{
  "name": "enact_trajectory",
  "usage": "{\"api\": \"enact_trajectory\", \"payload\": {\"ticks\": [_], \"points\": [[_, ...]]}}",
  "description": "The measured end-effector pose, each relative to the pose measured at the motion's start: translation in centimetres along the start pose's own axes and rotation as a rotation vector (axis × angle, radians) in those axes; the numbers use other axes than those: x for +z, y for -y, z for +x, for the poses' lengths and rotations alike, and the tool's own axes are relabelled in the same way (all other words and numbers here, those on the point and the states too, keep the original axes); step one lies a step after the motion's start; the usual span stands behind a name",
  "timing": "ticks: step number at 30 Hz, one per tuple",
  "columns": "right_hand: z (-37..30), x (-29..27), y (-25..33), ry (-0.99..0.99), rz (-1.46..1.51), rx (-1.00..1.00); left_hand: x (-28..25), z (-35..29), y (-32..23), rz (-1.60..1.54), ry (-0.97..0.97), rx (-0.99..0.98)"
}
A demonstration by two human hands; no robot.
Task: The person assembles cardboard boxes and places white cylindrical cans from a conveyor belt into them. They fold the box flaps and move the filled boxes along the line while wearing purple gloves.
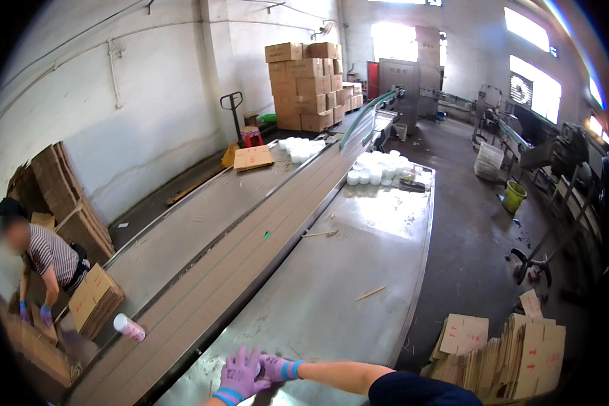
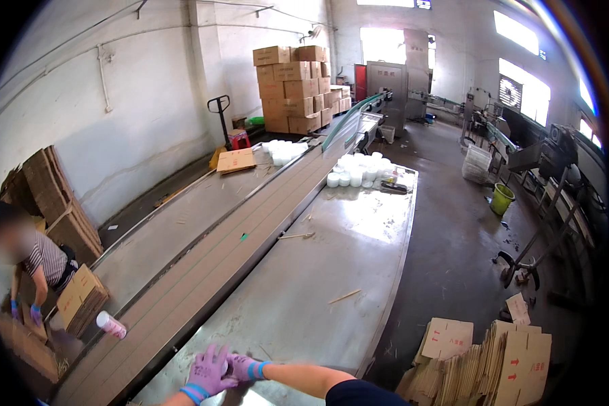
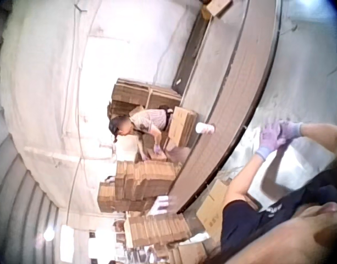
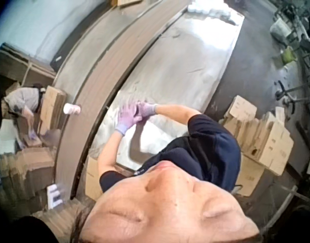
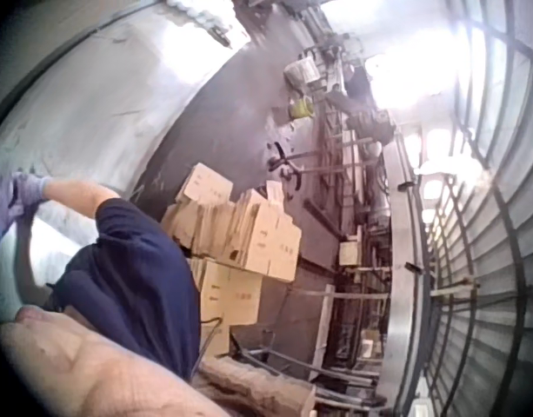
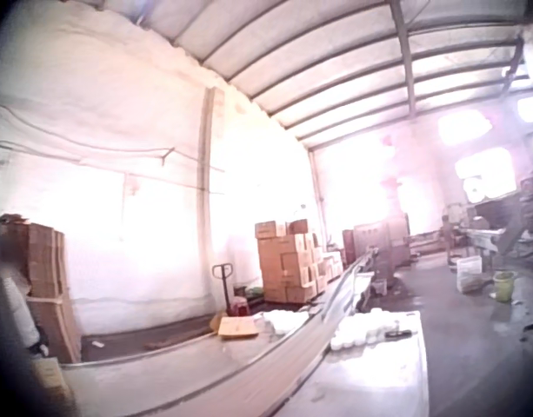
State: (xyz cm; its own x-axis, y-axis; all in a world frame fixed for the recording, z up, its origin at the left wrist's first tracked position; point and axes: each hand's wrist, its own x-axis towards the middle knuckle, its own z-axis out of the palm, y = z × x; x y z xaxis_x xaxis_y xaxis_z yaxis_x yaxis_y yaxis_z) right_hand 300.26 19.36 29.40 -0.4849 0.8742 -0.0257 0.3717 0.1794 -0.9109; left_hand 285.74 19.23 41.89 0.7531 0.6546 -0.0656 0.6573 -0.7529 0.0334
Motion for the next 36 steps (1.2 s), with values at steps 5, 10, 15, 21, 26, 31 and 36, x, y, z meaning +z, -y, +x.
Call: {"api": "enact_trajectory", "payload": {"ticks": [5, 10, 15, 21, 26, 31, 36], "points": [[0.1, -0.9, 3.1, -0.038, -0.029, 0.119, 2.6, -0.7, 4.2, 0.084, 0.01, 0.02], [-0.7, -5.0, 3.1, 0.131, 0.012, 0.006, -0.7, -0.7, -0.3, 0.019, 0.048, -0.007], [-2.1, -16.1, -3.6, 0.005, 0.041, -0.17, 0.6, 1.0, -2.3, -0.116, 0.004, -0.528], [-7.1, -42.7, -19.0, -0.814, -0.002, 0.103, -5.4, 7.7, -2.9, 0.076, -0.251, -0.861], [-12.1, -60.7, -28.6, -1.382, 0.299, 0.173, -2.1, 17.8, 13.5, -0.145, -0.745, -0.955], [-13.4, -75.0, -36.1, -1.633, 0.176, 0.308, -2.5, 30.9, 17.7, -0.095, -0.715, -1.146], [-11.9, -82.3, -37.0, -1.273, -0.037, 0.848, -1.0, 36.0, 18.1, -0.094, -0.53, -1.355]]}}
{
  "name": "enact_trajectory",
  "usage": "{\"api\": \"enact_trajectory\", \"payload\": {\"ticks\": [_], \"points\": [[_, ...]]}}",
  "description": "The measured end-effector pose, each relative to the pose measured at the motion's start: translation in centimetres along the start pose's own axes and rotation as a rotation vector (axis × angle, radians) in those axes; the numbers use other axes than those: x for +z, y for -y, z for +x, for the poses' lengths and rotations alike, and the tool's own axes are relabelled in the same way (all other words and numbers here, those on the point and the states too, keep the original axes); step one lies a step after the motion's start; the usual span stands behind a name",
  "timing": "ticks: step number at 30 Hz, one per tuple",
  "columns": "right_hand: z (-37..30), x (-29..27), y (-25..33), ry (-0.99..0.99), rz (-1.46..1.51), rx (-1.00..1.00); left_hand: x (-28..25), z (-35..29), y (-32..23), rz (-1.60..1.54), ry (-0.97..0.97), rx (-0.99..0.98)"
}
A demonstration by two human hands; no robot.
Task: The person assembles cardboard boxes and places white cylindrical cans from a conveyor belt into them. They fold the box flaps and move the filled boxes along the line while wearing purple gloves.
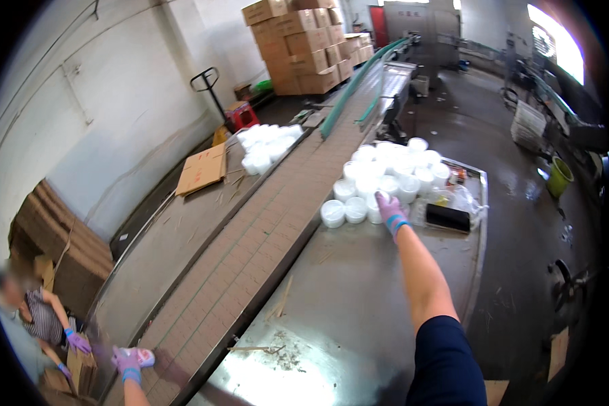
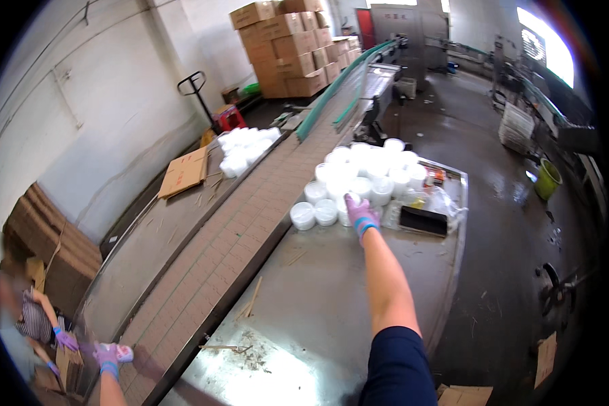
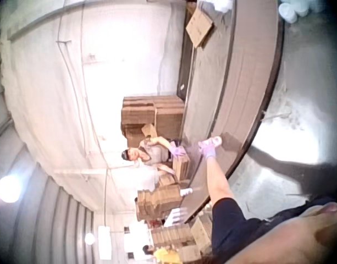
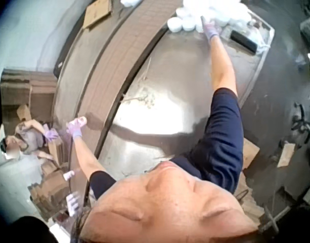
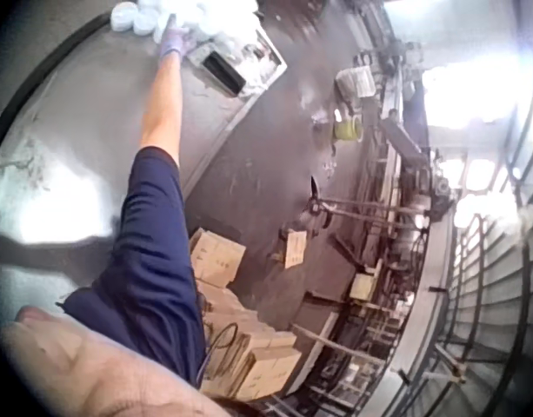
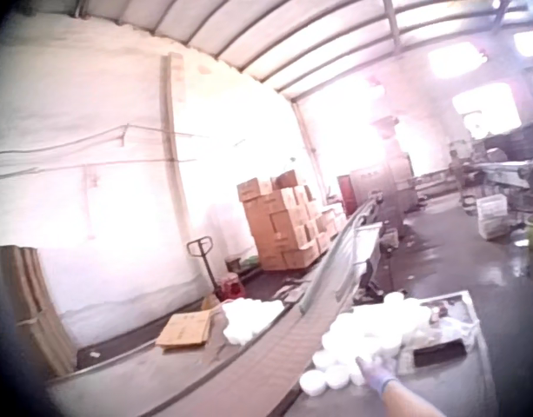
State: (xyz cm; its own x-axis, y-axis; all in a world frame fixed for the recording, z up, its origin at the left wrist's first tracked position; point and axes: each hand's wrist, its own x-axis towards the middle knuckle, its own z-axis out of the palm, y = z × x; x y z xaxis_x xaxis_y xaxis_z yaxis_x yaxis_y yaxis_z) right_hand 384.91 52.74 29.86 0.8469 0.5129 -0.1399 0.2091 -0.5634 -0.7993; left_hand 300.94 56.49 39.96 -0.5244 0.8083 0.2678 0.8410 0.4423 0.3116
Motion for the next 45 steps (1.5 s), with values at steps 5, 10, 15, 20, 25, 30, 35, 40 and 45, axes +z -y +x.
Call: {"api": "enact_trajectory", "payload": {"ticks": [5, 10, 15, 20, 25, 30, 35, 40, 45], "points": [[7.5, -0.1, -4.5, 0.31, -0.033, -0.211, 2.7, 2.2, 0.3, 0.345, 0.187, 0.012], [2.8, -1.8, -9.1, 0.076, -0.293, -0.502, -0.4, -7.8, -1.2, -0.121, -0.062, 0.088], [-19.2, 1.4, -4.9, 0.485, -0.388, -0.606, -4.9, -24.8, 7.8, -0.315, -0.044, 0.241], [-41.0, 8.6, -2.1, 0.689, -0.266, -1.123, -8.8, -41.9, 13.0, -0.488, 0.114, -0.196], [-62.2, 13.2, 0.4, 1.093, -0.231, -1.15, -13.6, -49.3, 20.6, -0.715, 0.097, -0.567], [-79.4, 16.7, 0.4, 1.278, -0.297, -1.086, -17.5, -49.7, 31.6, -0.718, -0.141, -0.591], [-89.6, 21.0, 1.5, 1.233, -0.283, -1.073, -21.5, -47.9, 42.1, -0.798, -0.084, -0.683], [-93.2, 21.8, 3.1, 1.429, -0.248, -0.889, -21.1, -49.7, 52.2, -0.276, -0.449, -0.414], [-92.8, 21.0, 1.5, 1.467, -0.023, -0.81, -21.2, -50.9, 53.1, -0.011, -0.347, -0.276]]}}
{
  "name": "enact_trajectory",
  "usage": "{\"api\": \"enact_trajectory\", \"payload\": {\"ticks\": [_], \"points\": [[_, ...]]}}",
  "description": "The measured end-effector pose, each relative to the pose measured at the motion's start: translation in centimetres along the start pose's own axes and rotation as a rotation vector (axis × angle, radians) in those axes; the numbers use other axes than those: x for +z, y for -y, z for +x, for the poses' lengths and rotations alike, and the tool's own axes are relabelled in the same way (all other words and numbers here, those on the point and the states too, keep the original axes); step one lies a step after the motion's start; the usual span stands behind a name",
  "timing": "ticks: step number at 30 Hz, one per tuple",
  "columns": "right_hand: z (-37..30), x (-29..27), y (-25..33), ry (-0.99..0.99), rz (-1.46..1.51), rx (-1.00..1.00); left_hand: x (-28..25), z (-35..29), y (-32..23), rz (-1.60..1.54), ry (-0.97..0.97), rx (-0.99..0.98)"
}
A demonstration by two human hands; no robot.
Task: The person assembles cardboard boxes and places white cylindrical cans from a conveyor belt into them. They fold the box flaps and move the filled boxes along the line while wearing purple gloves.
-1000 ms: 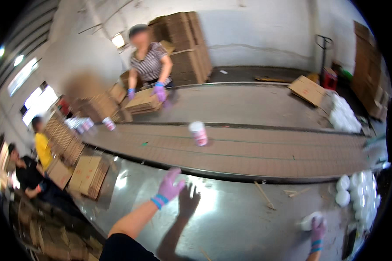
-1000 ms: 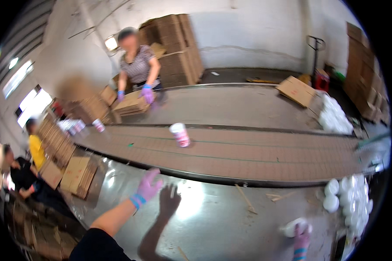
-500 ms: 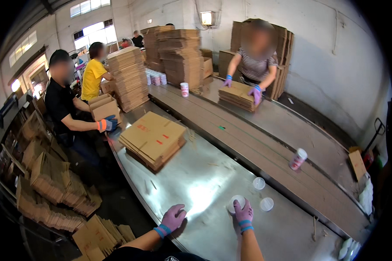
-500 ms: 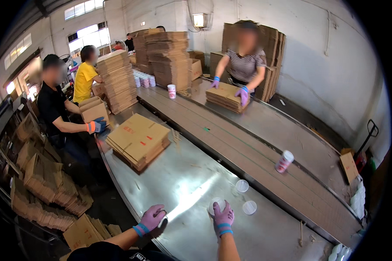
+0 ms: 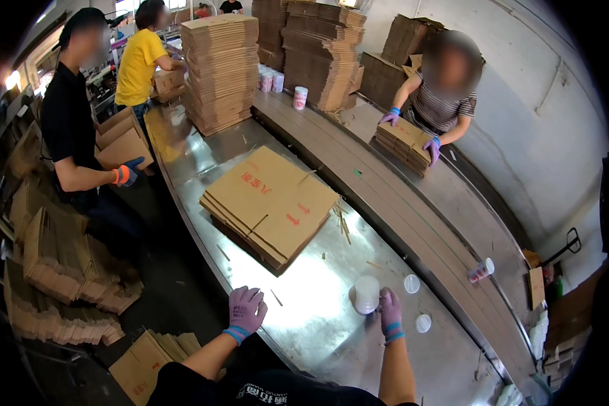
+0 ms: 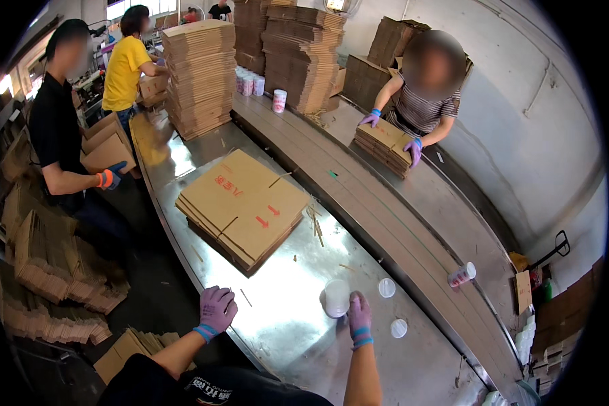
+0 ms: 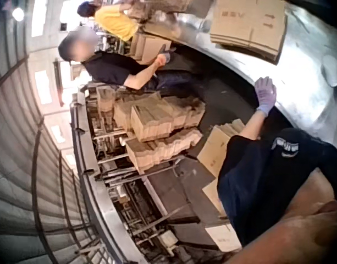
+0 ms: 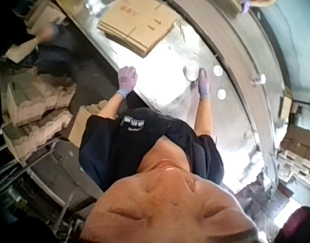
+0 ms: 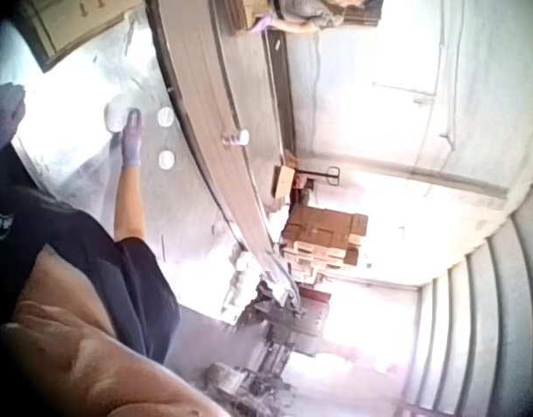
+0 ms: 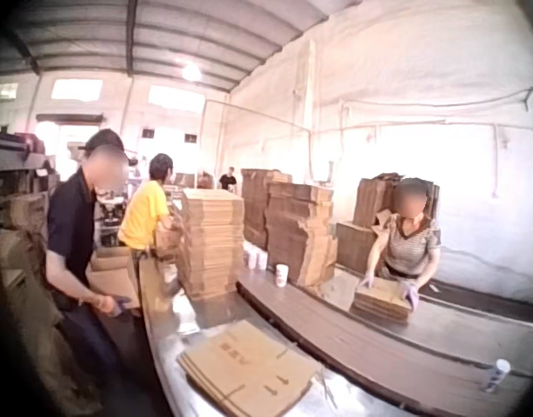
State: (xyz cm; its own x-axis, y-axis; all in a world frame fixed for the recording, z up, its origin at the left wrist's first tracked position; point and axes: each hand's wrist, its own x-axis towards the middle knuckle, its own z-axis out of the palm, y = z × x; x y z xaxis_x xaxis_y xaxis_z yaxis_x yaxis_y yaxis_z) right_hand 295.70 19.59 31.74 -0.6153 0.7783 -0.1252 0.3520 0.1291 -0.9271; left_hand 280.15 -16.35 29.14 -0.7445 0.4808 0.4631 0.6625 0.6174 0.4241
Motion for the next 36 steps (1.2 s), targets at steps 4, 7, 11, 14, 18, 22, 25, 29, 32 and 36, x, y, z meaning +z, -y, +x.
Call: {"api": "enact_trajectory", "payload": {"ticks": [4, 7, 11, 14, 18, 22, 25, 29, 32, 36], "points": [[1.7, -7.0, -4.8, -0.435, -0.353, -0.164, 0.4, 0.5, -0.1, -0.029, -0.011, -0.02], [2.3, -8.9, -3.7, -0.684, -0.842, -0.045, -0.8, 0.5, 0.4, -0.018, 0.074, -0.07], [3.8, -12.6, -12.0, -0.507, -0.961, 0.227, 0.1, 1.4, 0.3, -0.036, 0.089, 0.019], [3.6, -5.3, -5.1, -0.329, -0.389, 0.127, -1.3, 1.7, 2.9, -0.242, 0.123, -0.134], [1.4, -0.9, 4.2, -0.604, -0.418, -0.098, -3.5, 9.8, 9.2, -0.615, -0.161, -0.554], [-0.2, 8.0, 10.9, -0.332, -0.206, -0.306, -5.5, 21.8, 18.8, -0.524, -0.261, -0.479], [0.6, 15.5, 10.9, -0.144, -0.906, -0.368, -5.3, 28.8, 21.7, -0.543, 0.051, -0.538], [2.4, 17.5, 9.3, -0.152, -1.253, -0.002, -4.2, 33.3, 24.8, -0.387, 0.321, -0.397], [3.0, 15.7, 7.9, -0.165, -1.277, 0.071, -4.6, 36.1, 24.3, -0.301, 0.455, -0.324], [2.9, 9.6, 4.4, -0.245, -1.402, 0.209, -2.6, 38.5, 23.7, -0.303, 0.767, -0.337]]}}
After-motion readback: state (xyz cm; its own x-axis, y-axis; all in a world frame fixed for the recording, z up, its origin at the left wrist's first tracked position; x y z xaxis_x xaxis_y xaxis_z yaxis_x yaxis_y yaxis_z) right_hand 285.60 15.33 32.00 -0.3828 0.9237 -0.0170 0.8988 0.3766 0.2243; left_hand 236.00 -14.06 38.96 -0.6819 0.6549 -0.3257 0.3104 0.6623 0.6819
